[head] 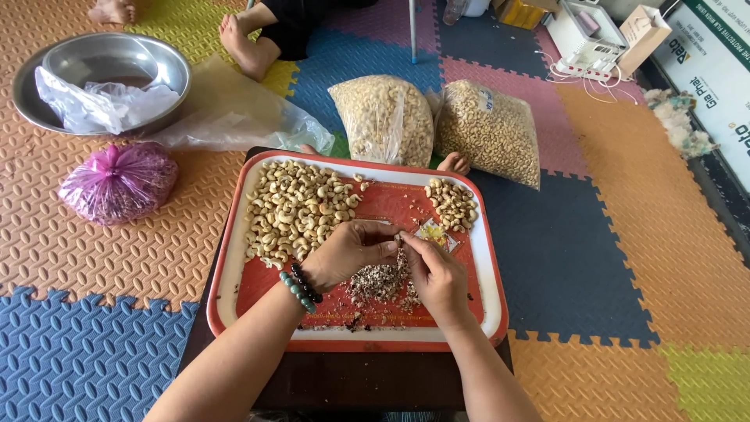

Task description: Peeling the skin off cashew nuts by hand and sorting them on a tray.

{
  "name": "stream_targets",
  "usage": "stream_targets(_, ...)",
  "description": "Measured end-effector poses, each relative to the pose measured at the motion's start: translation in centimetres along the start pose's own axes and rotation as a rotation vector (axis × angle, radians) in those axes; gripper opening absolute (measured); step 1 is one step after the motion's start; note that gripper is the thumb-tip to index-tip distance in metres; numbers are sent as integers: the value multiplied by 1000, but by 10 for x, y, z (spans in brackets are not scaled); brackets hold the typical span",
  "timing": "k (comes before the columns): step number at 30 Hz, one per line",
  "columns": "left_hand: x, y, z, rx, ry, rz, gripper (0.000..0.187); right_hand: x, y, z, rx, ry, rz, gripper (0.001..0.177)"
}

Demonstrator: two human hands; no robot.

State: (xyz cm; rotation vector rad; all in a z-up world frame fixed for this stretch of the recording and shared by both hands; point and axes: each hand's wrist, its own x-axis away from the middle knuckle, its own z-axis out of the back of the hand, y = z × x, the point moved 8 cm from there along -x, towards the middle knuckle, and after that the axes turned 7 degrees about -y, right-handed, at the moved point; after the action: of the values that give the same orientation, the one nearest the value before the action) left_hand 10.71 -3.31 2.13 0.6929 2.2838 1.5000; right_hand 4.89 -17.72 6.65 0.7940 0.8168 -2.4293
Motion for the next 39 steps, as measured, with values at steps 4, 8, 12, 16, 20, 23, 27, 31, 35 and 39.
stream_targets(4, 2, 5, 1, 1, 4, -12, 40, -4, 1, 1, -214, -10, -70, 25)
stream_targets(8, 2, 8, -6, -8, -1, 12, 38, -3, 0, 1, -219, -41, -70, 26)
stream_targets(12, 1, 3, -4, 4, -1, 22, 36, 0, 7, -6, -175, -21, -43, 25)
stream_targets(16, -1, -3, -2, 9, -6, 43, 36, 5, 18, -7, -43, -7, -34, 24)
stream_targets(20, 1, 1, -4, 51, 4, 28, 39, 1, 17, 1, -266, -9, -141, 17)
stream_targets(23, 1, 4, -1, 98, 30, 8, 42, -5, 6, 2, -367, -31, -176, 20)
stream_targets(27, 3, 9, -4, 127, 60, 14, 41, -6, 0, -3, -364, -75, -153, 25)
stream_targets(31, 3, 5, -2, 122, 73, 21, 40, -1, 8, -7, -253, -45, -108, 23)
stream_targets(35, 1, -3, -3, 135, 73, 44, 41, 8, 23, -11, -223, -26, -93, 23)
stream_targets(39, 2, -6, -2, 159, 102, 42, 38, -11, -6, 15, -348, -20, -222, 19)
